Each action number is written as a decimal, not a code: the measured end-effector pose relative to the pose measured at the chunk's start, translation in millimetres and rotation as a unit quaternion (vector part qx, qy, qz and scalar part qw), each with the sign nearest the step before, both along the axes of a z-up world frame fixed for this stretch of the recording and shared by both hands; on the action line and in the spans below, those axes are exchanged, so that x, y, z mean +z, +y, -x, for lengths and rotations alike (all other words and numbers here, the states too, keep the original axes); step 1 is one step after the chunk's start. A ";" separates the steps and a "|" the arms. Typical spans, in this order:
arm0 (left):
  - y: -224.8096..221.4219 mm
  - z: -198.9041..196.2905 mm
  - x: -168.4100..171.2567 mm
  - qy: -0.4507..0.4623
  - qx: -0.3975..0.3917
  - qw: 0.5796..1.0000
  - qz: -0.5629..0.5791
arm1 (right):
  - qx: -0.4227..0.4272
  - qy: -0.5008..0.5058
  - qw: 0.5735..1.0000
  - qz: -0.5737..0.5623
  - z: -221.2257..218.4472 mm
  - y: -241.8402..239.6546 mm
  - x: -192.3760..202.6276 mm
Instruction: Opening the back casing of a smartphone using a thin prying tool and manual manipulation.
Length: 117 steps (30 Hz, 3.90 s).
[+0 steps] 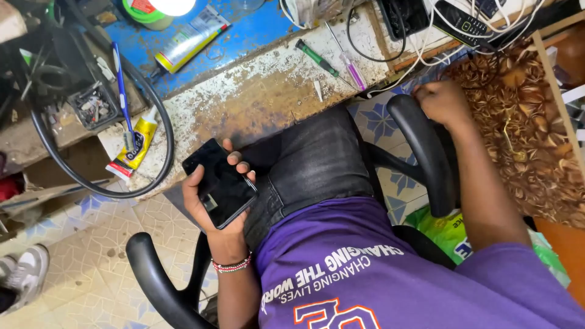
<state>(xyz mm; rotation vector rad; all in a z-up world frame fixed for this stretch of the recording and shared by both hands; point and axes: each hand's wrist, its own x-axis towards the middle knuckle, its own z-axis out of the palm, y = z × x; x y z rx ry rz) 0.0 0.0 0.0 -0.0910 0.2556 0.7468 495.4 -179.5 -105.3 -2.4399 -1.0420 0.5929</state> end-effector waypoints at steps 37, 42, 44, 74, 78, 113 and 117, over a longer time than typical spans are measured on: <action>-3.9 -12.9 16.7 0.025 0.028 0.999 0.033 | 0.048 0.013 0.995 -0.089 79.7 48.3 159.4; -8.3 -15.4 22.8 0.065 0.034 0.997 0.028 | 0.109 0.152 0.982 0.032 119.6 101.9 213.6; -11.3 -10.6 23.1 0.059 0.032 0.998 0.018 | 0.061 0.084 0.991 -0.080 89.2 117.2 175.4; 2.6 -11.6 -0.6 0.132 0.044 0.990 0.014 | -0.033 -0.153 0.986 -0.051 -3.7 179.0 61.5; 4.8 -10.1 1.5 0.132 0.055 0.990 0.001 | -0.005 -0.157 0.978 -0.134 9.9 150.9 73.0; 16.3 -14.1 0.3 0.172 0.066 0.983 -0.022 | -0.045 -0.071 0.988 -0.130 33.1 95.7 79.8; 15.0 -15.1 2.1 0.179 0.069 0.981 -0.014 | -0.042 -0.071 0.989 -0.125 33.6 96.0 80.9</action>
